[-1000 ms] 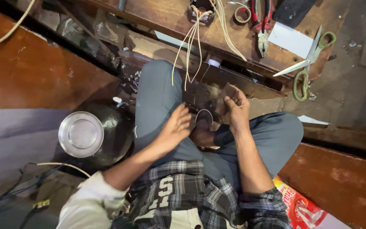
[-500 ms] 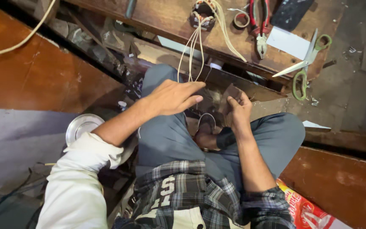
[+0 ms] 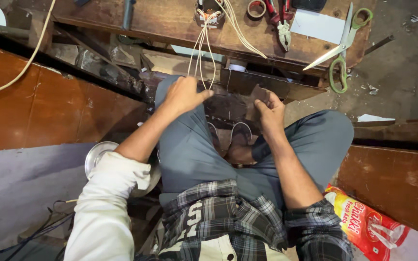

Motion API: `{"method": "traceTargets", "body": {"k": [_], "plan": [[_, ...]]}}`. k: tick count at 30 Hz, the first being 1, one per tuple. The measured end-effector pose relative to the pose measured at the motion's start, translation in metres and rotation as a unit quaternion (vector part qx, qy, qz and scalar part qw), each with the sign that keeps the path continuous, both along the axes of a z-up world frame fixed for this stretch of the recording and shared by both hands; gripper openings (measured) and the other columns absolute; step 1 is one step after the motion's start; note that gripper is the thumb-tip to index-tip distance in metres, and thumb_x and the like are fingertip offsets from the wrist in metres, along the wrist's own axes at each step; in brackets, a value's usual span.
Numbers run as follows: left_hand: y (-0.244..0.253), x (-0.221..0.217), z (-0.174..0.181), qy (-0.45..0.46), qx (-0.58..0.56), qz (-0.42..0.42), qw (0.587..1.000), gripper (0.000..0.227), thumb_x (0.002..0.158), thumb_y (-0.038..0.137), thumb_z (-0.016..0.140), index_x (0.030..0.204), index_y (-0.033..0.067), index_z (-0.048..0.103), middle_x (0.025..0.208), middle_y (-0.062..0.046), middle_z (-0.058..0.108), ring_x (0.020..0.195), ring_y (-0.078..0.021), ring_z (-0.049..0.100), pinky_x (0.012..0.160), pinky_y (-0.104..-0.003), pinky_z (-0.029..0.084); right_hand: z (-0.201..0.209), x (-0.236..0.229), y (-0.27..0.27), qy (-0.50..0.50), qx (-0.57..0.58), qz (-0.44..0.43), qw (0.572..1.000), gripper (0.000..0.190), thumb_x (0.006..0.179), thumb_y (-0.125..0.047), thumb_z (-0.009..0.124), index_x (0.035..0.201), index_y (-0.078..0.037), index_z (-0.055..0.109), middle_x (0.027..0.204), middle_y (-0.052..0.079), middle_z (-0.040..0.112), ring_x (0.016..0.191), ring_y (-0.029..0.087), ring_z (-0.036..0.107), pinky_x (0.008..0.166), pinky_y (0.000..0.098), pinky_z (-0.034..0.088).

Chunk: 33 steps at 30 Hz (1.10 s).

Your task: The person sits on the floor and twists multiple thin wires together by hand. They then use a match to heat the twisted wire ends, likely to fuse or seal them. The person handles a small green box, matches, and a smartphone during the process.

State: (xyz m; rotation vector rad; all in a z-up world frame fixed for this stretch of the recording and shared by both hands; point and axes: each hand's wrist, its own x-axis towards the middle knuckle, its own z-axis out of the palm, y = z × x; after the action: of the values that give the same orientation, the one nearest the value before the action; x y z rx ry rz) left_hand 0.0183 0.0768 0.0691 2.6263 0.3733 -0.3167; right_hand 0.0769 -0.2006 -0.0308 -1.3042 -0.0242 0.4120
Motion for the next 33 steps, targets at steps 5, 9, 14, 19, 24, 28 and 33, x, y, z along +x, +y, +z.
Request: {"method": "traceTargets", "body": {"k": [5, 9, 14, 19, 24, 28, 33], "plan": [[-0.011, 0.013, -0.022, -0.088, -0.298, 0.067, 0.948, 0.028, 0.077, 0.025, 0.086, 0.082, -0.0007, 0.077, 0.075, -0.015, 0.077, 0.066, -0.0215, 0.07, 0.062, -0.035, 0.054, 0.0, -0.002, -0.006, -0.005, -0.013, 0.001, 1.0, 0.032, 0.096, 0.005, 0.059, 0.127, -0.001, 0.065, 0.108, 0.005, 0.074, 0.092, 0.011, 0.07, 0.081, 0.0267, 0.059], [-0.03, 0.019, -0.03, -0.021, -0.441, 0.201, 0.875, 0.019, 0.088, 0.019, 0.075, 0.089, 0.0003, 0.074, 0.077, -0.012, 0.076, 0.044, -0.01, 0.046, 0.038, -0.027, 0.031, -0.004, 0.0, -0.01, -0.048, -0.049, -0.005, 0.998, 0.032, 0.097, 0.004, 0.062, 0.128, -0.001, 0.067, 0.109, 0.003, 0.073, 0.096, 0.009, 0.068, 0.086, 0.0249, 0.055], [-0.047, 0.015, -0.023, -0.016, -0.599, 0.202, 0.775, 0.019, 0.095, 0.019, 0.071, 0.101, 0.0015, 0.072, 0.087, -0.013, 0.078, 0.044, -0.0086, 0.057, 0.04, -0.021, 0.036, -0.008, 0.001, -0.007, -0.137, -0.032, -0.049, 0.989, 0.025, 0.1, 0.003, 0.067, 0.124, -0.001, 0.07, 0.117, 0.003, 0.073, 0.105, 0.008, 0.065, 0.093, 0.0238, 0.052], [-0.059, 0.021, -0.011, -0.04, -0.635, 0.173, 0.752, 0.017, 0.098, 0.02, 0.068, 0.103, 0.0044, 0.067, 0.091, -0.013, 0.079, 0.052, -0.0096, 0.064, 0.044, -0.021, 0.042, -0.001, 0.006, -0.005, -0.054, 0.088, -0.055, 0.993, 0.023, 0.101, 0.005, 0.067, 0.122, -0.002, 0.071, 0.114, 0.005, 0.073, 0.102, 0.011, 0.067, 0.092, 0.0258, 0.054], [-0.061, 0.03, -0.006, -0.049, -0.635, 0.12, 0.761, 0.013, 0.098, 0.017, 0.067, 0.102, 0.005, 0.066, 0.092, -0.012, 0.079, 0.057, -0.0102, 0.068, 0.046, -0.021, 0.044, 0.019, 0.017, -0.007, 0.058, 0.192, -0.024, 0.979, 0.027, 0.093, 0.004, 0.066, 0.119, -0.002, 0.068, 0.116, 0.013, 0.074, 0.105, 0.022, 0.072, 0.089, 0.0323, 0.058], [-0.061, 0.028, -0.014, -0.054, -0.605, 0.112, 0.787, 0.011, 0.098, 0.017, 0.068, 0.1, 0.0057, 0.067, 0.09, -0.01, 0.078, 0.058, -0.0091, 0.068, 0.047, -0.02, 0.044, 0.038, 0.024, -0.016, 0.119, 0.236, 0.055, 0.963, 0.031, 0.092, -0.01, 0.065, 0.122, -0.004, 0.065, 0.119, 0.013, 0.073, 0.107, 0.025, 0.072, 0.085, 0.0355, 0.057], [-0.057, 0.031, -0.015, -0.054, -0.603, 0.126, 0.785, 0.011, 0.096, 0.016, 0.069, 0.097, 0.005, 0.068, 0.086, -0.01, 0.078, 0.053, -0.0103, 0.066, 0.042, -0.02, 0.038, 0.064, 0.032, 0.002, 0.167, 0.224, 0.129, 0.952, 0.049, 0.103, -0.042, 0.051, 0.121, 0.0, 0.067, 0.112, 0.014, 0.075, 0.101, 0.025, 0.072, 0.086, 0.0372, 0.058]]}}
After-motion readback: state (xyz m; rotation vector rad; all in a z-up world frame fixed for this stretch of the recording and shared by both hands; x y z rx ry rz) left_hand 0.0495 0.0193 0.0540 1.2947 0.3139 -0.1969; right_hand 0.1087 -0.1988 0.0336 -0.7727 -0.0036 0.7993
